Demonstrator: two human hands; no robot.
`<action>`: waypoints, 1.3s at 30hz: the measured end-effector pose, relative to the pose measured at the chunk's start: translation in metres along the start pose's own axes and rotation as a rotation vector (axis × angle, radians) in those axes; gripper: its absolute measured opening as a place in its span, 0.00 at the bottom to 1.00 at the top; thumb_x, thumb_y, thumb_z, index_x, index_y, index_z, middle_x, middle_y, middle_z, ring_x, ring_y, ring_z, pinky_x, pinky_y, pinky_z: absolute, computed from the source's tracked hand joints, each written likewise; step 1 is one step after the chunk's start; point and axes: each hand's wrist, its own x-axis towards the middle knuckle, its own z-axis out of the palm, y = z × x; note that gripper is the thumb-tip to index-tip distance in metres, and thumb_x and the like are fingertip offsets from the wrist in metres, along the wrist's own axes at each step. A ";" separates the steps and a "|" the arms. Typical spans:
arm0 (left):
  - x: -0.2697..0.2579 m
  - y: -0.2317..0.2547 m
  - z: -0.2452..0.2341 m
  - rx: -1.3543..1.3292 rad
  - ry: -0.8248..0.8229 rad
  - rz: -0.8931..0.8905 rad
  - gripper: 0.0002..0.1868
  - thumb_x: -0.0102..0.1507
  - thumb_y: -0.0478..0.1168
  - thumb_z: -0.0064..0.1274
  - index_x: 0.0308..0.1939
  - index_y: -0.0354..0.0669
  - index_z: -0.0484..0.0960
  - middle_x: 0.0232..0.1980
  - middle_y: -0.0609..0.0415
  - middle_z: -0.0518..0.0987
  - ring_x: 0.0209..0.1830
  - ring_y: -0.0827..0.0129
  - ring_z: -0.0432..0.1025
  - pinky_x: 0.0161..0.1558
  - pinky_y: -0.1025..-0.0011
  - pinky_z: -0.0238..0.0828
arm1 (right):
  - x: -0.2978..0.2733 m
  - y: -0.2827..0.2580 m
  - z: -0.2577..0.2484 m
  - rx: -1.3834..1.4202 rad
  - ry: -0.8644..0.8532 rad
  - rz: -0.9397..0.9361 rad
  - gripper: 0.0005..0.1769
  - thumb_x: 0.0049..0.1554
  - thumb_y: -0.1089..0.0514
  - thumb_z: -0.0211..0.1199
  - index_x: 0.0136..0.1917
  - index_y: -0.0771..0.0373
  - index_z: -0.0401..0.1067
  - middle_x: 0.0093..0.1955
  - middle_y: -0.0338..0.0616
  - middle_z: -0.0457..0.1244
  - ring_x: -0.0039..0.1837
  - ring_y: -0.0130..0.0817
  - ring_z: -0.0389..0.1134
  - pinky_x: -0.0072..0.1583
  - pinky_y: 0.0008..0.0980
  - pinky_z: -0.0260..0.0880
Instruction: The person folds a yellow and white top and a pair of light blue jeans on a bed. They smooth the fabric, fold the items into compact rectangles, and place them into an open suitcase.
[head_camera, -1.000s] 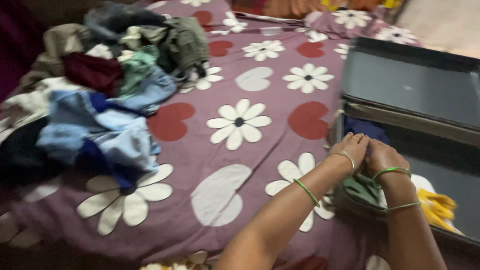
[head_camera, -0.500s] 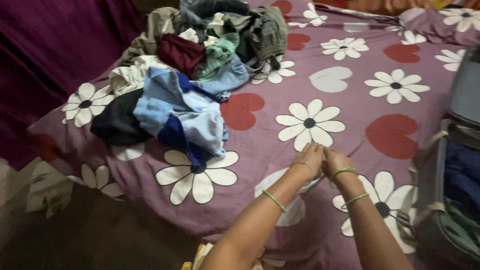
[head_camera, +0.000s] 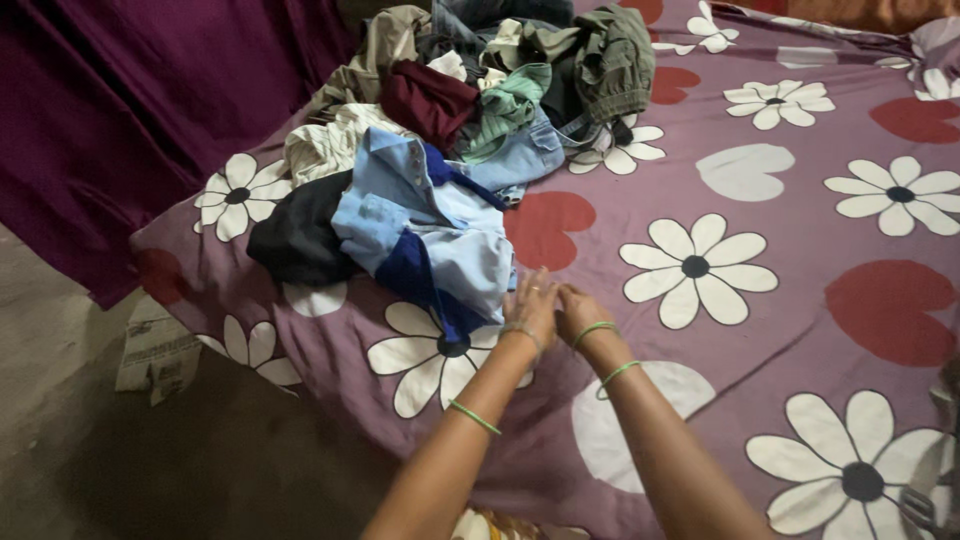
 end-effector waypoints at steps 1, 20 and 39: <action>-0.009 -0.008 -0.013 -0.012 0.023 -0.036 0.34 0.59 0.40 0.58 0.70 0.56 0.68 0.83 0.50 0.46 0.82 0.49 0.39 0.74 0.40 0.39 | 0.010 0.000 0.016 0.030 0.004 -0.029 0.26 0.53 0.60 0.63 0.66 0.60 0.69 0.67 0.53 0.65 0.63 0.57 0.67 0.62 0.49 0.69; -0.016 -0.062 0.002 -0.231 0.353 -0.027 0.22 0.63 0.29 0.42 0.59 0.46 0.81 0.69 0.41 0.73 0.63 0.49 0.72 0.60 0.60 0.69 | 0.005 -0.048 0.032 0.432 0.091 0.060 0.22 0.56 0.57 0.61 0.64 0.54 0.75 0.44 0.57 0.71 0.45 0.49 0.75 0.49 0.42 0.72; -0.080 0.287 0.104 -0.689 0.233 0.372 0.20 0.64 0.31 0.47 0.59 0.41 0.82 0.55 0.36 0.79 0.53 0.43 0.75 0.56 0.53 0.72 | -0.249 0.135 -0.171 0.456 0.632 0.371 0.11 0.62 0.62 0.59 0.56 0.67 0.76 0.49 0.47 0.71 0.50 0.30 0.74 0.52 0.29 0.73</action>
